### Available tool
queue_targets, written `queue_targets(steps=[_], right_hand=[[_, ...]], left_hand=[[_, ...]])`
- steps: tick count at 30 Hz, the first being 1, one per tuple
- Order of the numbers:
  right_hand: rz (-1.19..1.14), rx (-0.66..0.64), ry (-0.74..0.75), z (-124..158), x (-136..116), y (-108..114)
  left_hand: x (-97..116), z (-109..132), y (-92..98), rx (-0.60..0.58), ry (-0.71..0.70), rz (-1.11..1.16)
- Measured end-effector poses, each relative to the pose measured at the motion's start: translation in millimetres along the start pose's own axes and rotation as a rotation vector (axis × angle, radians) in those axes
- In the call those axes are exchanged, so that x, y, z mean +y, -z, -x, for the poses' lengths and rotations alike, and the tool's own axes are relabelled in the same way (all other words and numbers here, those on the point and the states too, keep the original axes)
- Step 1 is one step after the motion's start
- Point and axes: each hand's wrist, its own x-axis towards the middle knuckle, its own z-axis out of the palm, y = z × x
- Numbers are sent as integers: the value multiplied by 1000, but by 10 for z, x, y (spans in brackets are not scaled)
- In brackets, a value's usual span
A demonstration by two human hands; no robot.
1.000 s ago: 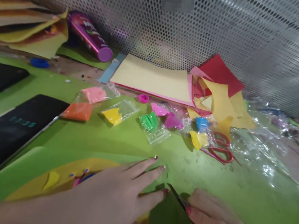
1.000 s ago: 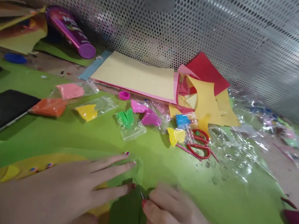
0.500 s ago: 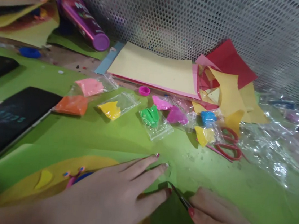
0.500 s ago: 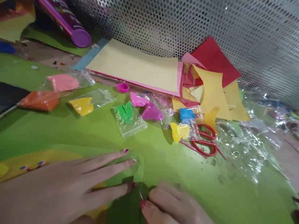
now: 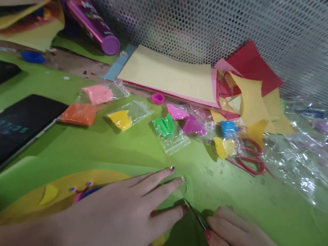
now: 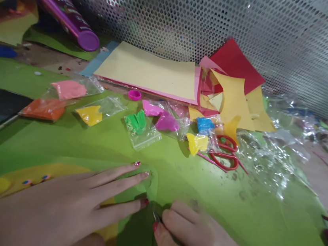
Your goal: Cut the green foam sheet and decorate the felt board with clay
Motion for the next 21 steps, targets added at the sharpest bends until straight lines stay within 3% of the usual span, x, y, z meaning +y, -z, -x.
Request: queue_targets(steps=[4, 8, 14, 18, 21], right_hand=[[37, 50, 62, 25, 20, 23], [121, 10, 118, 49, 24, 31], [8, 41, -26, -25, -63, -31], [62, 78, 45, -14, -44, -35], [22, 69, 16, 164, -51, -15]], left_hand=[[-6, -6, -3, -1, 19, 4], [-4, -11, 5, -8, 6, 7], [-3, -4, -8, -10, -4, 7], [11, 15, -20, -34, 17, 52], [17, 16, -7, -73, 37, 108]])
